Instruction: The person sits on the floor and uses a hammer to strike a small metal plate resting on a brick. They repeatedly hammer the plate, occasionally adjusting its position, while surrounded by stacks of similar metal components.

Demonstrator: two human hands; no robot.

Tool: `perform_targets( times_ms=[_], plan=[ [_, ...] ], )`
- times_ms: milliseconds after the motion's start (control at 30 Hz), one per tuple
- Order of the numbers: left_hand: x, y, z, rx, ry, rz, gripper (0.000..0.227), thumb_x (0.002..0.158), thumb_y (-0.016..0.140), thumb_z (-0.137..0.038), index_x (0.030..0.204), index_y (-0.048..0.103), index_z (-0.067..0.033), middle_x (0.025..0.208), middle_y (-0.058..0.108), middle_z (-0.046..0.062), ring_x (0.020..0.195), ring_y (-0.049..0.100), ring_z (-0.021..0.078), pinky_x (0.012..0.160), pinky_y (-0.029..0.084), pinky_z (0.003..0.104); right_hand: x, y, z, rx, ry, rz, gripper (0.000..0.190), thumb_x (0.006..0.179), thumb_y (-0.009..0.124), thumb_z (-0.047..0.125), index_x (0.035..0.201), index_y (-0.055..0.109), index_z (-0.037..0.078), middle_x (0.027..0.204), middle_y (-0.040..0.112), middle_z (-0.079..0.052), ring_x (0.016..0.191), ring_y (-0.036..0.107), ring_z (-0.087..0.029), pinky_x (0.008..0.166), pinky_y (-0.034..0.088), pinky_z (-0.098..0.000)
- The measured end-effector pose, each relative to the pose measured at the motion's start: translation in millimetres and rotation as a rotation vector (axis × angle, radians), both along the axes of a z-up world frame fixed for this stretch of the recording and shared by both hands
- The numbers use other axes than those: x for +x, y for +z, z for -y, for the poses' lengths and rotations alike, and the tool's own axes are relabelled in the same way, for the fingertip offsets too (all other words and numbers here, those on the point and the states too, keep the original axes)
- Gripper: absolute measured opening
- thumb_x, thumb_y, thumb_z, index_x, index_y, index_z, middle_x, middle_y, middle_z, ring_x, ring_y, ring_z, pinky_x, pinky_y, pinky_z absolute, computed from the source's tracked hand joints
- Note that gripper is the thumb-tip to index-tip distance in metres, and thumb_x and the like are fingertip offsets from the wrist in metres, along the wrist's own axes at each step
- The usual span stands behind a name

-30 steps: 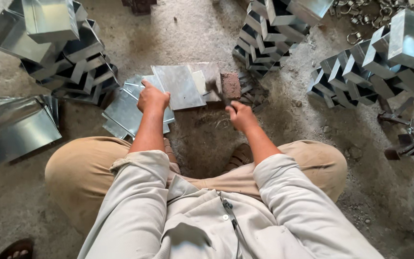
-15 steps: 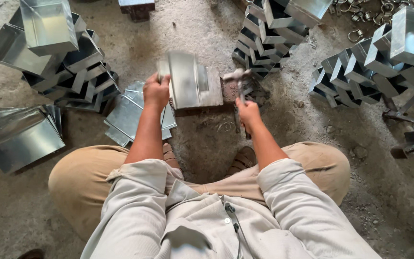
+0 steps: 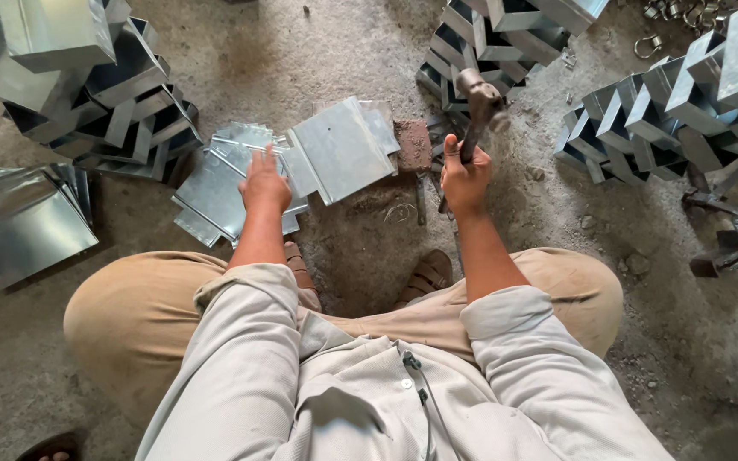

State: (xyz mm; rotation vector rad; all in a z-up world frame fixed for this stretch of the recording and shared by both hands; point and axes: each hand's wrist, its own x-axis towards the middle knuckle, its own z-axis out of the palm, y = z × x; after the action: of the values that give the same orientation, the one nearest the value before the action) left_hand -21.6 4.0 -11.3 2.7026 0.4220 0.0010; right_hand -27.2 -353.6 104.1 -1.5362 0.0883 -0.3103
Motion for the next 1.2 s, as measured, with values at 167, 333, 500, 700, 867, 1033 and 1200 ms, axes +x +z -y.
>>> perform_targets(
  times_ms=[167, 333, 500, 700, 867, 1033, 1200],
  plan=[
    [18.3, 6.3, 13.4, -0.824, 0.537, -0.265, 0.077, 0.072, 0.081, -0.037, 0.137, 0.053, -0.0042, 0.139, 0.059, 0.019, 0.122, 0.060, 0.0348, 0.089, 0.055, 0.056, -4.3, 24.6, 1.3, -0.035, 0.154, 0.145, 0.027, 0.109, 0.061, 0.032, 0.095, 0.055, 0.010, 0.065, 0.048, 0.006, 0.050, 0.043, -0.002, 0.044, 0.032, -0.0232],
    [28.4, 0.6, 22.2, -0.667, 0.488, -0.352, 0.089, 0.068, 0.090, -0.044, 0.132, 0.051, 0.0051, 0.133, 0.061, 0.023, 0.118, 0.066, 0.0368, 0.089, 0.061, 0.047, -9.2, 84.7, -11.9, 0.028, 0.208, 0.471, 0.026, 0.111, 0.060, 0.031, 0.097, 0.056, 0.009, 0.071, 0.051, 0.003, 0.051, 0.043, -0.004, 0.042, 0.037, -0.0218],
    [54.5, -44.9, -2.7, -0.408, 0.439, -0.315, 0.096, 0.075, 0.093, -0.048, 0.135, 0.048, 0.0129, 0.133, 0.062, 0.030, 0.123, 0.064, 0.0406, 0.102, 0.054, 0.041, -36.0, 185.6, -12.5, 0.011, 0.149, 0.788, 0.050, 0.103, 0.057, 0.055, 0.105, 0.048, 0.006, 0.075, 0.059, -0.008, 0.053, 0.053, -0.014, 0.046, 0.048, -0.0284],
    [55.3, -29.5, -4.9, -0.499, 0.517, -0.362, 0.095, 0.076, 0.091, -0.037, 0.142, 0.038, 0.0053, 0.133, 0.060, 0.028, 0.123, 0.061, 0.0407, 0.101, 0.052, 0.043, -21.7, 99.9, -34.7, 0.047, 0.200, 0.758, 0.055, 0.103, 0.044, 0.062, 0.105, 0.044, 0.007, 0.076, 0.061, -0.013, 0.052, 0.044, -0.008, 0.043, 0.036, -0.0210],
    [50.8, -30.0, -2.4, -0.533, 0.514, -0.237, 0.083, 0.075, 0.092, -0.034, 0.135, 0.048, 0.0026, 0.132, 0.063, 0.026, 0.123, 0.061, 0.0415, 0.103, 0.051, 0.044, -22.9, -59.8, -45.6, -0.975, 0.353, -0.085, 0.032, 0.104, 0.068, 0.030, 0.090, 0.065, 0.001, 0.074, 0.065, -0.017, 0.068, 0.064, -0.040, 0.061, 0.049, -0.0419],
    [56.8, -34.4, -6.7, -0.514, 0.539, -0.219, 0.085, 0.074, 0.093, -0.036, 0.134, 0.047, 0.0043, 0.131, 0.061, 0.029, 0.123, 0.060, 0.0435, 0.104, 0.049, 0.045, 0.2, -3.9, -41.9, -0.224, 0.283, 0.256, 0.041, 0.106, 0.062, 0.037, 0.079, 0.057, 0.006, 0.069, 0.056, -0.004, 0.052, 0.044, -0.015, 0.044, 0.034, -0.0289],
    [60.9, -26.8, -9.7, -0.470, 0.496, -0.221, 0.087, 0.076, 0.092, -0.036, 0.137, 0.045, 0.0053, 0.132, 0.060, 0.030, 0.124, 0.059, 0.0441, 0.105, 0.049, 0.045, -3.5, -3.9, -49.7, 0.095, 0.152, 0.581, 0.052, 0.100, 0.061, 0.053, 0.087, 0.050, 0.003, 0.076, 0.053, -0.004, 0.056, 0.048, -0.010, 0.049, 0.036, -0.0244]
  ],
)
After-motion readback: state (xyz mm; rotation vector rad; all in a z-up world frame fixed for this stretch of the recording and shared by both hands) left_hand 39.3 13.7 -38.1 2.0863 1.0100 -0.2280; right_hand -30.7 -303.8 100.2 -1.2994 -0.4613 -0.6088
